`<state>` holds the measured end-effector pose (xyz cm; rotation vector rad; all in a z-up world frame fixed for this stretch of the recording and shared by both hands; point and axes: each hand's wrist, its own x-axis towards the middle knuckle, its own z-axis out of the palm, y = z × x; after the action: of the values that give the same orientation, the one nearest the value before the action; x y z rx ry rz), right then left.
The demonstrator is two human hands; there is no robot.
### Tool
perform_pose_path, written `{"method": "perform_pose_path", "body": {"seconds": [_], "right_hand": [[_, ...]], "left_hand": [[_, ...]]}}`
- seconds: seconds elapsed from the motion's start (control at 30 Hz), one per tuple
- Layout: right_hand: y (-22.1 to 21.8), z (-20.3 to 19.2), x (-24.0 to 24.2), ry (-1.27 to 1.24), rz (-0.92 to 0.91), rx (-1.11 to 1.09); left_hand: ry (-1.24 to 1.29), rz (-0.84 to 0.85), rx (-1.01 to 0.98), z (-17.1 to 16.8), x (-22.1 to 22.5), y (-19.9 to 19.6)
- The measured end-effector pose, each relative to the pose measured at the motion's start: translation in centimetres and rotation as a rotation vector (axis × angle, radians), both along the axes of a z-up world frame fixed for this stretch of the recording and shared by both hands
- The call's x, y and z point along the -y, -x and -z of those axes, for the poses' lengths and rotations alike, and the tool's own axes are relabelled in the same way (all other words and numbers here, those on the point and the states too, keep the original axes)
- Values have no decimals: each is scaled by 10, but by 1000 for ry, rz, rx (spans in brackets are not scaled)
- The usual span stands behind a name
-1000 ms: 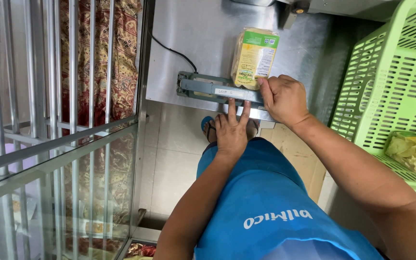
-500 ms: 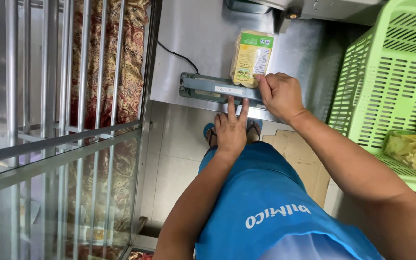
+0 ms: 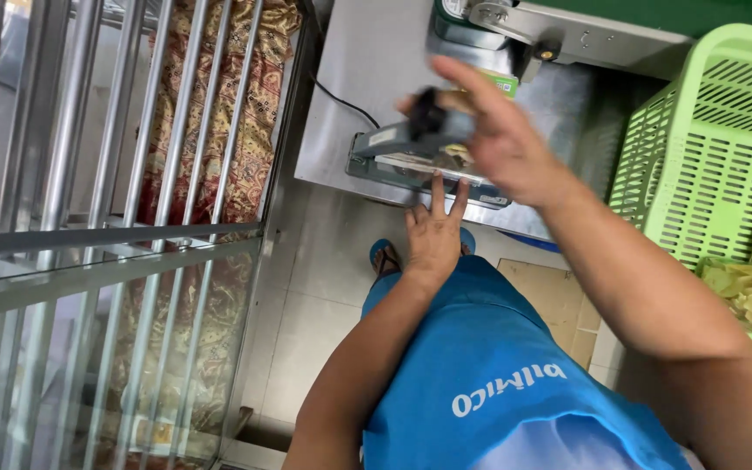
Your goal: Sealing plastic bags containing dried fruit using a manual heat sealer on a packaging line.
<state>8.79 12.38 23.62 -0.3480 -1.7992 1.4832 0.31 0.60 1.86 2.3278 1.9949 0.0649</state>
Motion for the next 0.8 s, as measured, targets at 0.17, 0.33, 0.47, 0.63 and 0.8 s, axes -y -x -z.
{"method": "perform_pose_path", "body": {"seconds": [0.17,0.33,0.47,0.63,0.8], "right_hand": [[88,40,-12,6,93,154],[131,98,-22,30,166,452],[146,126,-34,-38,139,601],[137,162,-35,-82,111,714],[77,124,1,-245,292,471]], "left_hand": [[18,1,167,37,0,0],[207,-16,149,58,-11,1],[228,5,173,53,-14,10],[274,69,216,47,-19,13],[360,100,271,41,-11,30]]}}
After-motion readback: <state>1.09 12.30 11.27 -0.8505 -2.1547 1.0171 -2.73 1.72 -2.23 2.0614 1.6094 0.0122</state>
